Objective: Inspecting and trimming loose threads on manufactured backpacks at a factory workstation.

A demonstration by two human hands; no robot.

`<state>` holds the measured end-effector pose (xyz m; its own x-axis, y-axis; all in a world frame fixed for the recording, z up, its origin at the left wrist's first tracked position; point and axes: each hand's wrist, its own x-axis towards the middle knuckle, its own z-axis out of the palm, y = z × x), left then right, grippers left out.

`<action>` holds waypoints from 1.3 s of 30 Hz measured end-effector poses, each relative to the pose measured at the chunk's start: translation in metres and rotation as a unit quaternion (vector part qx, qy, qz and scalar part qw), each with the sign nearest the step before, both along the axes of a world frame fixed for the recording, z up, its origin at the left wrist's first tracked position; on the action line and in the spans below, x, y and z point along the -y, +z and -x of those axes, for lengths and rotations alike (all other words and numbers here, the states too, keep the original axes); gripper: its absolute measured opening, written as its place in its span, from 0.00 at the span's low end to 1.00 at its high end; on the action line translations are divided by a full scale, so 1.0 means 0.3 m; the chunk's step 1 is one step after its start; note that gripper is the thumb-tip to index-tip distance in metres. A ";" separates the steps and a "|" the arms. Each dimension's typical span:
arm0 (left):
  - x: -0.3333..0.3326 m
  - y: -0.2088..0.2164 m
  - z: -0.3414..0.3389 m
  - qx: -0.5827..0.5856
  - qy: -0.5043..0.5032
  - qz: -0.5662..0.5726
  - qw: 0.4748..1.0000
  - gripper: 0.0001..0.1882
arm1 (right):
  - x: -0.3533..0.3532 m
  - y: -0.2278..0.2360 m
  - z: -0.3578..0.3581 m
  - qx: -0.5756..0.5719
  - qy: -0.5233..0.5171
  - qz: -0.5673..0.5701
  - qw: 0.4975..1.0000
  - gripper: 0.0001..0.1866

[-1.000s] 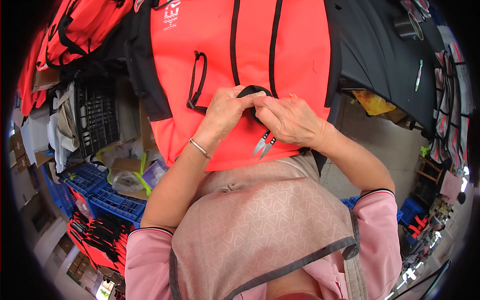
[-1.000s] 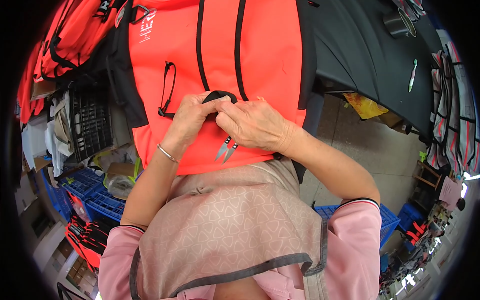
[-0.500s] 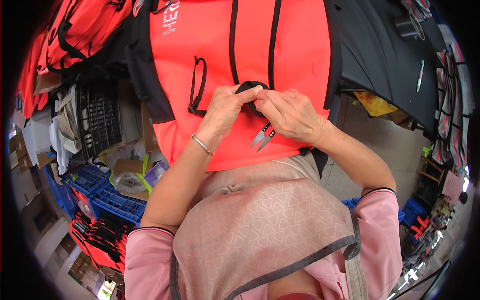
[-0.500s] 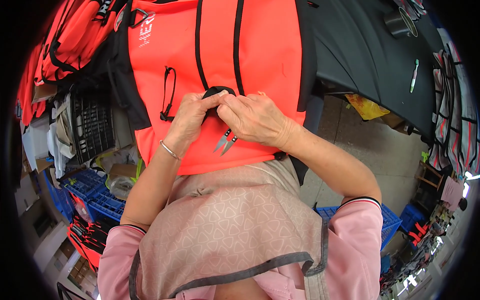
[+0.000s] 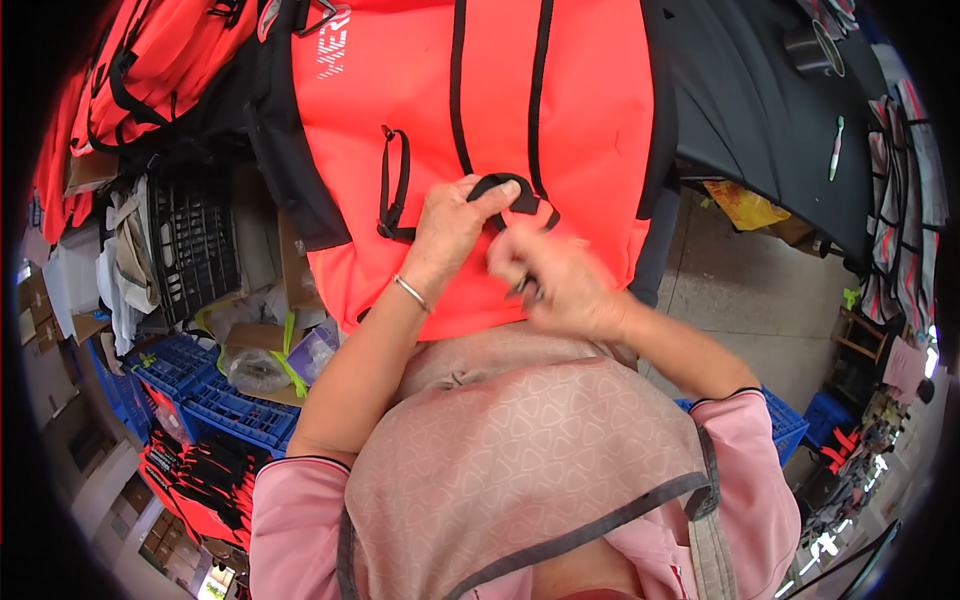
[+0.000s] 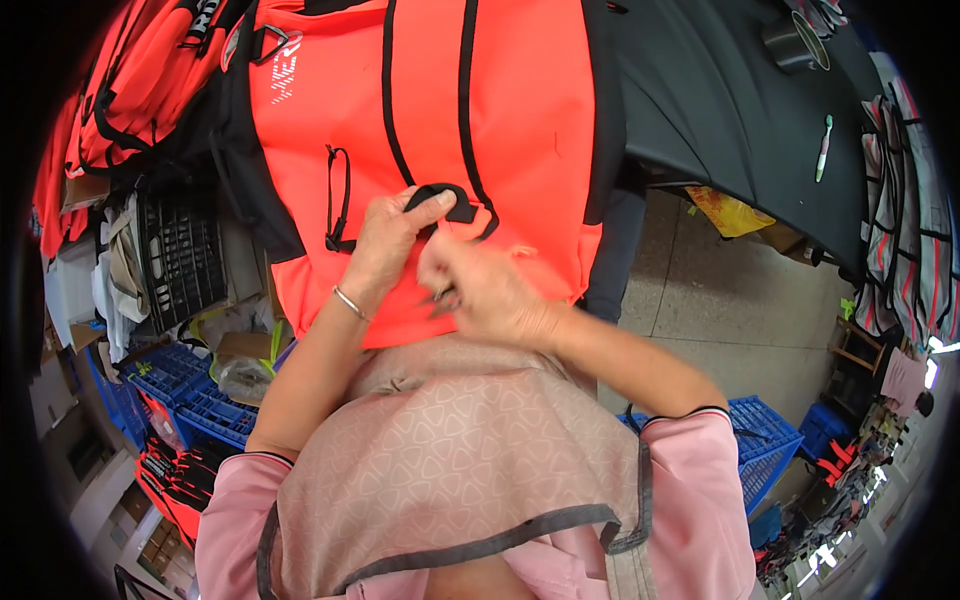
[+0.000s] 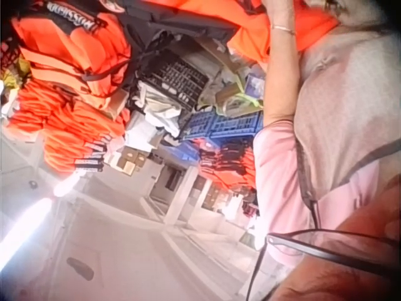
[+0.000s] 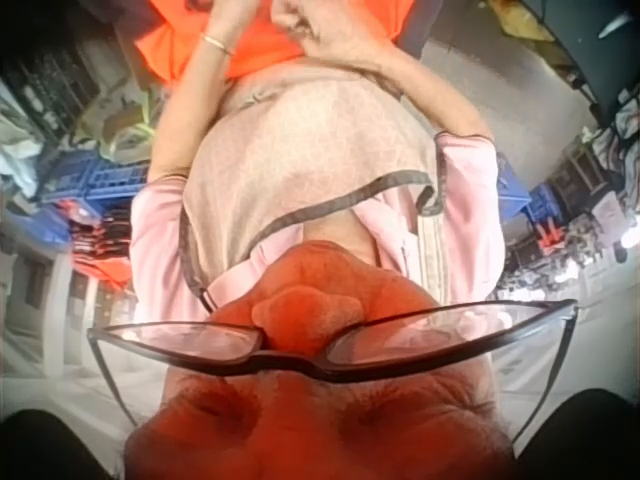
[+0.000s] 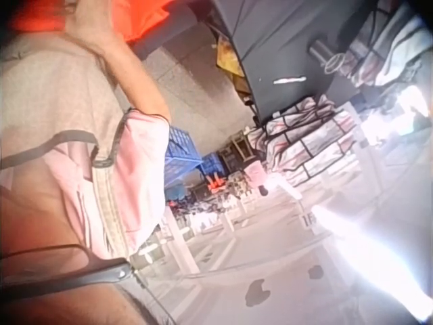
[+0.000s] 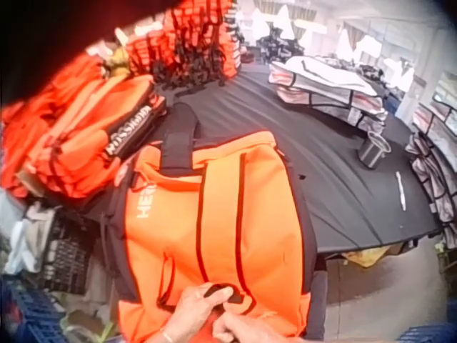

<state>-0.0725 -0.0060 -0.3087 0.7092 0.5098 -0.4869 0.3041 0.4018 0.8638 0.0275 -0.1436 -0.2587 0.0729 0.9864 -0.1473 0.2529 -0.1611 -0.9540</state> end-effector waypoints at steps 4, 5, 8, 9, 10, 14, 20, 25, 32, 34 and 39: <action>0.008 0.002 -0.002 -0.028 -0.001 0.002 1.000 0.13 | 0.070 0.050 0.007 -0.138 -0.005 0.006 0.990 0.16; 0.011 0.004 0.000 -0.011 0.011 0.004 1.000 0.13 | 0.086 0.065 -0.020 -0.159 -0.047 0.020 0.986 0.11; 0.021 0.010 0.001 0.003 0.018 0.006 1.000 0.13 | 0.111 0.093 -0.095 -0.071 -0.120 0.021 0.990 0.04; 0.024 0.012 0.002 -0.004 0.013 -0.004 1.000 0.13 | 0.113 0.099 -0.114 -0.043 -0.113 0.027 0.992 0.05; 0.025 0.013 0.004 -0.012 0.009 -0.014 1.000 0.14 | 0.109 0.099 -0.126 -0.013 -0.114 0.075 0.991 0.08; 0.038 0.020 0.012 -0.014 0.014 -0.024 1.000 0.15 | 0.074 0.077 -0.124 0.043 -0.129 -0.009 0.991 0.08; 0.040 0.017 0.010 -0.007 0.016 -0.024 1.000 0.15 | 0.028 0.005 -0.108 0.257 -0.099 -0.076 0.958 0.15; 0.039 0.013 0.009 0.001 0.010 -0.036 0.999 0.14 | 0.006 -0.017 -0.094 0.346 -0.057 -0.125 0.928 0.11; 0.047 -0.006 0.014 -0.015 0.001 -0.100 0.995 0.13 | 0.015 -0.045 -0.035 0.294 -0.085 0.011 0.952 0.09; 0.050 -0.016 0.016 -0.003 -0.021 -0.119 0.993 0.12 | 0.022 -0.070 -0.011 0.251 -0.102 0.023 0.962 0.10; 0.050 -0.026 0.016 0.009 -0.036 -0.138 0.990 0.11 | 0.036 -0.090 0.012 0.115 -0.158 -0.021 0.981 0.12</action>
